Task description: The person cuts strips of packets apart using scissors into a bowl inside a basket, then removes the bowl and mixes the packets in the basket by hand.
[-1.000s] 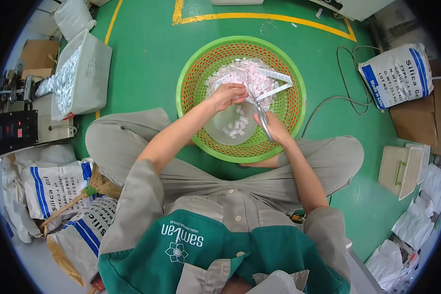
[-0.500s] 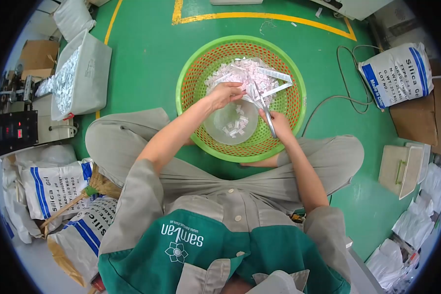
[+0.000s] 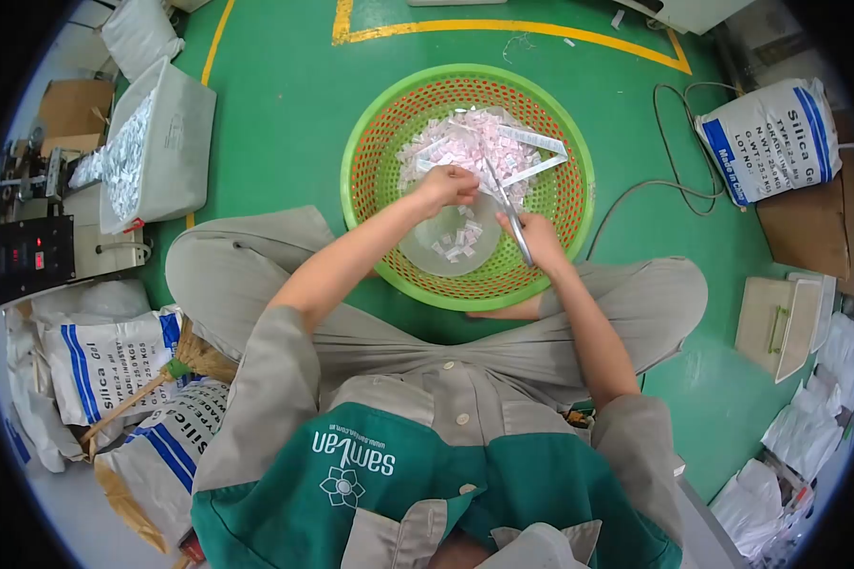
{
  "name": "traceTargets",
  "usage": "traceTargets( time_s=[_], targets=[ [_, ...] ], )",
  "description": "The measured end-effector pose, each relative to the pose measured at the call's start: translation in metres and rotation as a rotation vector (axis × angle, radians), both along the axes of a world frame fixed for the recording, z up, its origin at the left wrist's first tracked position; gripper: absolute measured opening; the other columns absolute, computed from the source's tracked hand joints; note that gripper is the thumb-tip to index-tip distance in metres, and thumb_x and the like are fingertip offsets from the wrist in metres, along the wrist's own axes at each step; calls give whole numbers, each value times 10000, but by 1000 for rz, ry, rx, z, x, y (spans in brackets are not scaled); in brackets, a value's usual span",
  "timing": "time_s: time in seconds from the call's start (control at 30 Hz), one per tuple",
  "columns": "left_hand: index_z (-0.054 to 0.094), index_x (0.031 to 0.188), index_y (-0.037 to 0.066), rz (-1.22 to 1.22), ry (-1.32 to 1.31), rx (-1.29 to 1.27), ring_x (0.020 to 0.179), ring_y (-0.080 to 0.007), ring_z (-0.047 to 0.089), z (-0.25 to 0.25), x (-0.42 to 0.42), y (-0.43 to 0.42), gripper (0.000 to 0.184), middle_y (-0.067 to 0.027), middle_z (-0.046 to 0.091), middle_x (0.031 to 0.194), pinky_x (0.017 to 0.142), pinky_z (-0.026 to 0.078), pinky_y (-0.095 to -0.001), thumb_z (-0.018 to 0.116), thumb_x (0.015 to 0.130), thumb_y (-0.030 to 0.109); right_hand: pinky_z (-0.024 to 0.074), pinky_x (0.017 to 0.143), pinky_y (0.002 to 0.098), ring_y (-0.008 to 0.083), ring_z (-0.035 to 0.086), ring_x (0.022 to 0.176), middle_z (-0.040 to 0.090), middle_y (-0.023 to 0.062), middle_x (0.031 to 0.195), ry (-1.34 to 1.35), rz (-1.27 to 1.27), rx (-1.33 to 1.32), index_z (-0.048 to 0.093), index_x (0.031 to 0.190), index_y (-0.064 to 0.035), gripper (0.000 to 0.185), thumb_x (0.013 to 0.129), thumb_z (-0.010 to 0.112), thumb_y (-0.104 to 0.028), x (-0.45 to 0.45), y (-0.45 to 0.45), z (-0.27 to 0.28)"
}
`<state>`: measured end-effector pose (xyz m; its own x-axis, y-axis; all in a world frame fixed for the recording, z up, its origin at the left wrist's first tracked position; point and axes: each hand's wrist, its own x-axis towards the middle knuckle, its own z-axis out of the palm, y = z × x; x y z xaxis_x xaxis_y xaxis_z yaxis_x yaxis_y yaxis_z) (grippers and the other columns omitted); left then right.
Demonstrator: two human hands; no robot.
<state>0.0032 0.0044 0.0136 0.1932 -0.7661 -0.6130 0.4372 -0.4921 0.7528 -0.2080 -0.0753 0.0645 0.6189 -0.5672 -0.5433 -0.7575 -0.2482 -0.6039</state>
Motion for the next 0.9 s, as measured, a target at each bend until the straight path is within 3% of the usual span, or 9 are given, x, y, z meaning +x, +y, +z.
traceTargets(
  time_s=[0.07,0.17,0.27,0.37,0.47,0.57,0.67,0.77,0.9],
  targets=[
    [585,1030,16,-169,-294,-2,839,-215,639,-21,-9,8,278,-107,629,940,721,550,-319,698,802,129,472,678,414,374,623,730,618,243,728,-21,-36,-19,630,816,47,722,806,500,-663,2,1,0],
    [592,1049,43,-661,-963,-147,862,-297,627,-46,-27,23,337,-156,605,981,758,525,-368,714,745,121,471,709,422,387,622,773,624,258,782,-98,-99,-43,633,841,45,738,804,486,-678,1,2,-4],
    [597,1044,43,-613,-1096,-100,956,-367,581,-54,-51,39,361,-180,561,1063,857,483,-395,675,693,58,466,742,434,399,617,820,623,270,836,-95,-86,-67,632,869,46,740,805,485,-677,1,2,-12],
    [604,1005,41,-581,-1128,77,1009,-344,561,-83,-58,36,303,-174,518,1115,895,459,-397,665,713,95,463,767,438,409,611,856,624,269,876,-76,-52,-33,631,894,43,736,804,490,-674,1,3,-5],
    [610,981,60,-586,-1184,15,950,-343,573,-97,-55,38,249,-167,549,1033,823,475,-404,667,742,99,465,752,426,391,614,830,628,255,856,-96,-46,-53,635,899,38,727,810,489,-668,0,6,-3],
    [607,952,61,-558,-1135,-53,880,-298,597,-89,-53,41,185,-148,587,960,796,484,-373,651,776,97,466,715,407,351,624,766,631,240,796,-96,-43,-82,637,885,46,722,827,480,-657,0,6,-6],
    [597,965,50,-251,-773,63,804,-211,606,-77,-43,23,149,-101,620,892,743,492,-328,630,834,112,464,738,420,368,621,801,632,246,822,-42,-42,-68,634,906,41,716,823,485,-654,-6,1,-17],
    [575,993,33,215,-260,-170,766,-138,593,-59,-22,7,167,-57,628,882,702,493,-285,619,870,139,464,794,446,395,618,883,635,259,892,8,-12,21,632,958,30,712,812,495,-654,-4,2,-13],
    [548,1016,15,199,-125,-133,771,-121,596,-19,-7,-7,199,-49,625,890,694,501,-263,619,872,132,468,773,440,369,630,847,630,263,848,-94,27,54,629,953,39,708,811,505,-643,4,4,-9]
  ],
)
